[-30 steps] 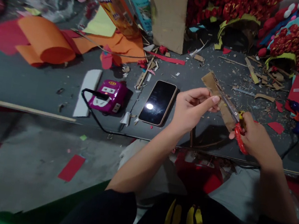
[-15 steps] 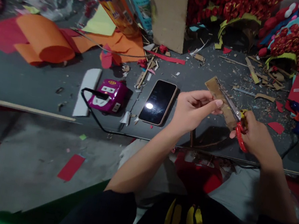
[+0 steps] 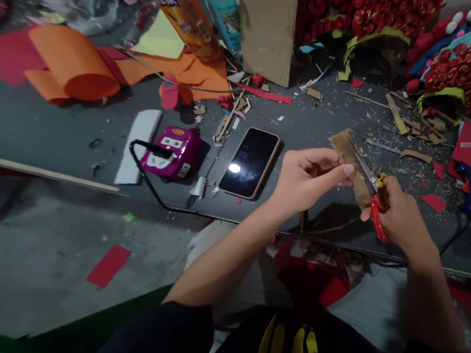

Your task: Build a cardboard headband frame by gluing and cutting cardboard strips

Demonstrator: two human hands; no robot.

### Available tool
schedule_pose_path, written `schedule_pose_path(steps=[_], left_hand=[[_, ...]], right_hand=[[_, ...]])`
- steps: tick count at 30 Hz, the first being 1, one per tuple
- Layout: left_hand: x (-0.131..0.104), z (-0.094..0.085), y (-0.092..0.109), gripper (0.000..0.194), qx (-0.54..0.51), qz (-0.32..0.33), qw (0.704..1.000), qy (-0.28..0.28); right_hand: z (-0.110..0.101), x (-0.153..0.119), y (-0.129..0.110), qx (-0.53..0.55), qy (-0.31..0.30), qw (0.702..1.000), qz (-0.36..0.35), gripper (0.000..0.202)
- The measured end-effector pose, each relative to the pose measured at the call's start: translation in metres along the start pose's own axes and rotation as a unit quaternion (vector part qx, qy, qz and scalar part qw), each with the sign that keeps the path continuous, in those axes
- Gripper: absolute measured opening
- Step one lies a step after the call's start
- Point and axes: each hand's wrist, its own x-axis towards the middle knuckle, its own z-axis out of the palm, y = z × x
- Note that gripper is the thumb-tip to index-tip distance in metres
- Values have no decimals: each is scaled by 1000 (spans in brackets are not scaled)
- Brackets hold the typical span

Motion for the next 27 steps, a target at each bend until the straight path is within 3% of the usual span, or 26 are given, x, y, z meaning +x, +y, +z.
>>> schedule_pose_path(steps=[16, 27], left_hand=[[1, 2, -8, 44, -19, -8, 1000, 15], [-2, 1, -4, 38, 19, 2, 998, -52]], right_hand=[[5, 0, -3, -61, -25, 998, 18, 25], [6, -1, -2, -30, 4, 999, 27, 25]])
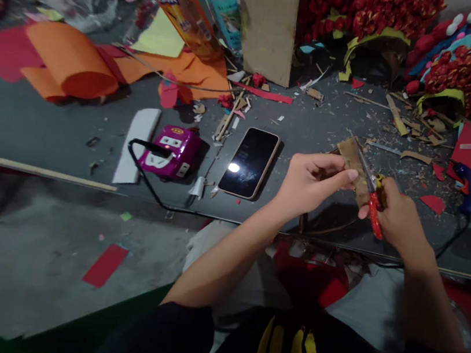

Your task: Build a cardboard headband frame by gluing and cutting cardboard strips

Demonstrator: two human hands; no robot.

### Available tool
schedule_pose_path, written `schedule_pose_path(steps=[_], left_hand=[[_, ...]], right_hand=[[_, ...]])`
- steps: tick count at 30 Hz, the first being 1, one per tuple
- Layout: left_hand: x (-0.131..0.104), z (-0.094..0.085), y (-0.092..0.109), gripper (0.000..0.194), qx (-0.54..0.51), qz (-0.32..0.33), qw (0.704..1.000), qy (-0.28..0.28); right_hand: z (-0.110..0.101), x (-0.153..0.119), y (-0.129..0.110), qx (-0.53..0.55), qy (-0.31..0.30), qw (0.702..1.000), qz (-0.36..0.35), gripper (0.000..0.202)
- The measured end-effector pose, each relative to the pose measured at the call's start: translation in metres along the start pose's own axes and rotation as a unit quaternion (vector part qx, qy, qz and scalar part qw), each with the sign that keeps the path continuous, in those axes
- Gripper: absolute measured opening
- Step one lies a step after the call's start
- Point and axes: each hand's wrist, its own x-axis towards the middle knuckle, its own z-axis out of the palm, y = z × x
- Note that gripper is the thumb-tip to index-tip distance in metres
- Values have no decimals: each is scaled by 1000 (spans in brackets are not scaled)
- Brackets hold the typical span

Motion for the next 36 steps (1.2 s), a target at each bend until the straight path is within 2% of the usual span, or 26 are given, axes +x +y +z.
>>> schedule_pose_path(steps=[5, 9, 11, 14, 17, 22, 26, 30, 33, 36], left_hand=[[0, 3, -4, 34, -20, -9, 1000, 3], [4, 2, -8, 33, -54, -16, 998, 41], [6, 0, -11, 34, -66, -23, 995, 65], [9, -4, -13, 38, -79, -41, 992, 94], [10, -6, -13, 39, -84, -68, 989, 102], [11, -6, -12, 42, -85, -102, 985, 111], [13, -6, -13, 42, -91, -116, 982, 115], [14, -8, -14, 39, -91, -120, 982, 115], [13, -8, -13, 38, -97, -118, 982, 111], [11, -6, -12, 39, -93, -128, 985, 65]], right_hand=[[-2, 0, -1, 41, 19, 999, 16, 22], [-4, 0, 3, 172, 32, 984, 37, 18], [-3, 0, 6, 257, 38, 965, 44, 20], [2, 0, 7, 384, 21, 923, 30, 35], [7, 2, 5, 460, 17, 887, 21, 42], [12, 6, 4, 477, 74, 875, 35, 44], [12, 6, 7, 504, 16, 862, 43, 40], [10, 4, 9, 548, -40, 835, 37, 33], [10, 5, 7, 568, -33, 822, 33, 34], [10, 6, 4, 547, -5, 835, 59, 39]])
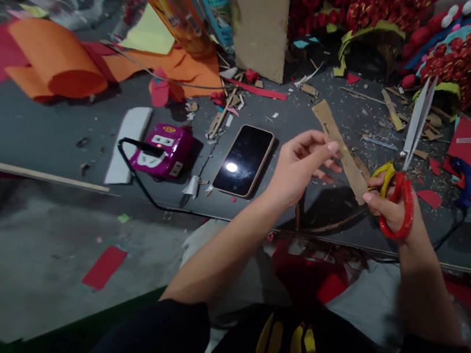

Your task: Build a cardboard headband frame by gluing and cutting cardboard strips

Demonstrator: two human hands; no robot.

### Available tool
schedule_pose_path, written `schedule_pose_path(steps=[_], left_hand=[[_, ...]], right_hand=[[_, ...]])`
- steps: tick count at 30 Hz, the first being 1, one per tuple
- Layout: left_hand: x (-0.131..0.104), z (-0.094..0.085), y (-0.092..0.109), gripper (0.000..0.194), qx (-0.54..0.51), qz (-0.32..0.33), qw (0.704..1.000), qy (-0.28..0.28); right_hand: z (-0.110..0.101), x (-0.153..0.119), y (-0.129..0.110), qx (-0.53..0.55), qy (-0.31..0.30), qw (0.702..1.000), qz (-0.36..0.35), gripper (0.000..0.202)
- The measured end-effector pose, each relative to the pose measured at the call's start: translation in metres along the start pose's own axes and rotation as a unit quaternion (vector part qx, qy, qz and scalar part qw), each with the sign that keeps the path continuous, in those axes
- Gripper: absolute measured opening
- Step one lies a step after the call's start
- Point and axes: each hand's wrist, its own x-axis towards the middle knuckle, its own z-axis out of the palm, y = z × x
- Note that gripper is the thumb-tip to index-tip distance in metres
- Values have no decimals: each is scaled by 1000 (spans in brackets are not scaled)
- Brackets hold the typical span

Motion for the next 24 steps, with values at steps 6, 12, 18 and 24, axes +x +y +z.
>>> schedule_pose_path(steps=[6, 12, 18, 24], left_hand=[[-6, 4, -3, 41, 78, -27, 993, -80], [-10, 6, -8, 29, 115, 16, 989, -96], [-10, 8, -12, 26, 115, 31, 988, -98], [-6, 2, -9, 39, 49, 4, 987, -156]], right_hand=[[8, 1, 0, -57, 24, 998, -29, 41], [12, -3, 8, -65, 61, 995, -51, 50], [11, -2, 11, -82, 21, 994, -64, 52], [4, -2, 12, -47, -17, 998, -44, 47]])
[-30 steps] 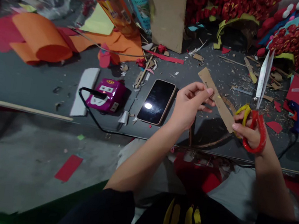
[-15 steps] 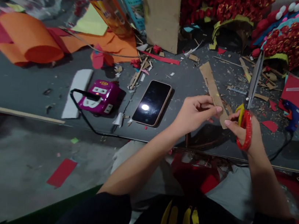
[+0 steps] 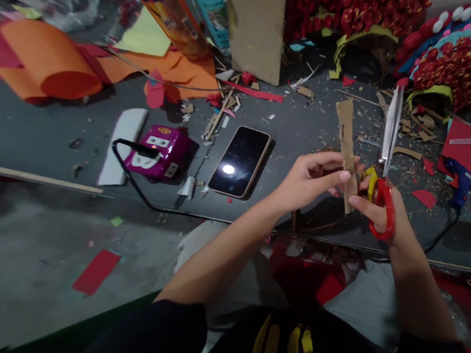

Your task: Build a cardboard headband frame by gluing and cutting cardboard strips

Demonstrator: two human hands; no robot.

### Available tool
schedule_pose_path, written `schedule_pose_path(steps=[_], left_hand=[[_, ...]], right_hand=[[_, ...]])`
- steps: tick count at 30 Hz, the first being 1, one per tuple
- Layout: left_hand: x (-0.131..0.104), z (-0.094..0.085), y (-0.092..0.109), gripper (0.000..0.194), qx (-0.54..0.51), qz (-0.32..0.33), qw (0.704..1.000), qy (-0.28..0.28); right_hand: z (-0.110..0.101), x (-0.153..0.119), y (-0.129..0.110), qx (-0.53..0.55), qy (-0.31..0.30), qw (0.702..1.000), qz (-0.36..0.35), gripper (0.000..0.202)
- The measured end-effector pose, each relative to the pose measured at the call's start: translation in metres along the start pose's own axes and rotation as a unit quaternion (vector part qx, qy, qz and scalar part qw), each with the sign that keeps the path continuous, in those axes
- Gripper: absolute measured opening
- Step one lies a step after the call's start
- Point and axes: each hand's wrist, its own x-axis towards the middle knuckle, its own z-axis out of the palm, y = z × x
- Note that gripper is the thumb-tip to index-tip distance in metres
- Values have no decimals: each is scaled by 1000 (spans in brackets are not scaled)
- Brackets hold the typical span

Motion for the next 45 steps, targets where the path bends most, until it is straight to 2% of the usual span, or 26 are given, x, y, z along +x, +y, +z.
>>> schedule_pose_path(steps=[5, 12, 17, 24, 31, 36, 45], left_hand=[[1, -5, 0, 44, -69, -8, 998, -11], [0, -4, 4, 34, -66, 0, 998, 10], [1, -5, 3, 34, -69, 7, 997, 35], [3, -5, 1, 33, -62, 9, 996, 57], [4, -4, -1, 36, -24, -11, 997, 79], [4, -4, -2, 36, -6, -16, 997, 73], [3, -2, -2, 32, -4, -11, 997, 81]], right_hand=[[1, -1, 2, 122, -47, 990, 47, 48], [3, -1, -2, 152, -65, 985, 39, 44], [1, 0, -1, 115, -39, 993, -3, 39], [3, -4, -8, 10, 55, 994, -94, 32], [2, -2, -11, -7, -2, 997, -80, 40], [3, -1, -10, -20, 5, 997, -77, 45], [7, -4, -13, -39, 27, 996, -70, 36]])
